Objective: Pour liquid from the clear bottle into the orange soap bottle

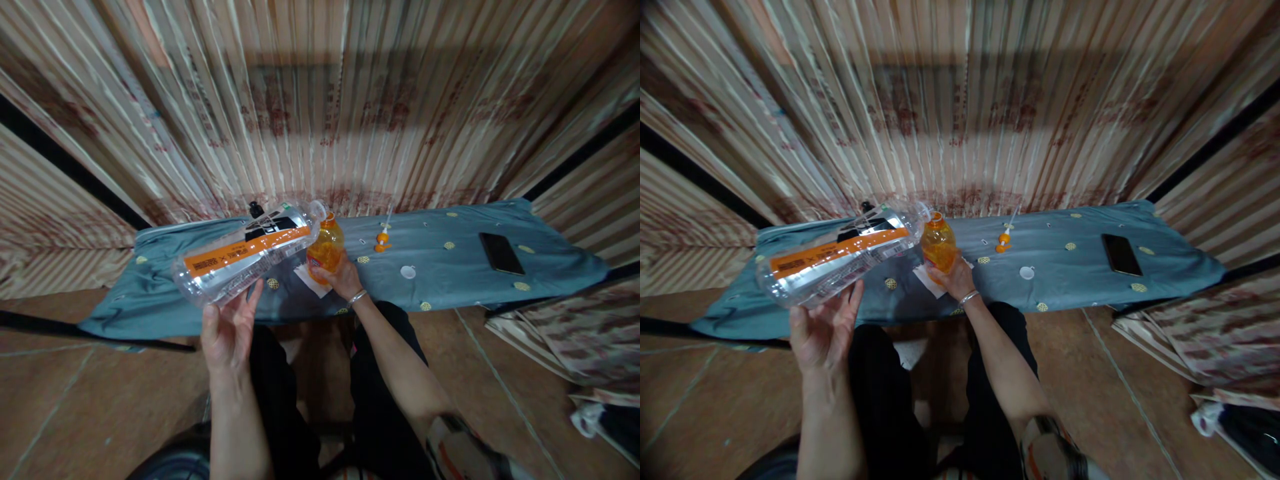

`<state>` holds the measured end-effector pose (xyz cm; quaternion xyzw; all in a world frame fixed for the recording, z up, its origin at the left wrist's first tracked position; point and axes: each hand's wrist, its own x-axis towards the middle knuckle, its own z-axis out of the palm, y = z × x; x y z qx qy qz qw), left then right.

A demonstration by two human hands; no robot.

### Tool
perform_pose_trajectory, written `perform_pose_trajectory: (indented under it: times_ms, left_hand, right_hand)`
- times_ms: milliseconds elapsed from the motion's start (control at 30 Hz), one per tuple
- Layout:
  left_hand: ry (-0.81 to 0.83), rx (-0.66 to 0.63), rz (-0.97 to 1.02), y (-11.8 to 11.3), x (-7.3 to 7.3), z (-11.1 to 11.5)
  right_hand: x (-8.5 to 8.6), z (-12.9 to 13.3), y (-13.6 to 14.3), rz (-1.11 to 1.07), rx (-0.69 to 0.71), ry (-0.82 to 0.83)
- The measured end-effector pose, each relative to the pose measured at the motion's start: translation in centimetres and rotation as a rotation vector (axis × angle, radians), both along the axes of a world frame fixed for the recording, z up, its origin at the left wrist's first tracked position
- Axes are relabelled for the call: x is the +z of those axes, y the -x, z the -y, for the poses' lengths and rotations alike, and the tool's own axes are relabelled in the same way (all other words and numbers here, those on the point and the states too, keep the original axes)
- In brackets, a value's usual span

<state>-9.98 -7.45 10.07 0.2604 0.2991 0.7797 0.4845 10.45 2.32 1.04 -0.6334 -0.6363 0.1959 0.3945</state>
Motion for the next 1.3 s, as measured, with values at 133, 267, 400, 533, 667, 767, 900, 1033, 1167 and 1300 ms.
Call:
perform_pose_trajectory:
  times_ms: [133,267,400,533,667,767,900,1033,1167,1300]
  left_hand:
    - [-0.007,-0.006,0.000,0.03,-0.06,-0.02]
    - [-0.021,-0.014,0.002,0.09,-0.12,-0.11]
    - [-0.031,-0.025,-0.001,0.09,-0.08,-0.16]
    - [-0.027,-0.017,-0.001,0.04,0.02,-0.11]
    - [-0.026,-0.020,0.004,0.01,-0.01,-0.09]
    - [-0.025,-0.023,0.004,-0.02,-0.06,-0.11]
    - [-0.017,-0.022,-0.009,0.01,0.01,-0.05]
    - [-0.015,-0.015,-0.020,0.05,0.05,0.01]
    - [-0.016,-0.017,-0.011,0.04,-0.08,-0.01]
    - [-0.016,-0.014,-0.015,0.02,-0.09,0.00]
  right_hand:
    - [-0.09,-0.06,-0.03,-0.009,0.006,0.000]
    - [-0.14,-0.09,-0.09,0.001,0.006,0.015]
    - [-0.02,-0.06,-0.04,0.002,0.002,0.018]
    - [0.15,-0.02,0.00,-0.004,0.002,0.004]
    - [0.43,0.10,0.02,-0.020,0.007,0.023]
    - [0.61,0.18,0.03,-0.022,0.008,0.030]
    - [0.47,0.12,0.03,-0.017,0.016,0.019]
    - [0.19,0.00,-0.01,0.010,0.009,0.000]
    - [0.09,-0.04,-0.02,0.014,0.017,0.001]
    - [-0.07,-0.06,-0.06,0.009,0.002,-0.009]
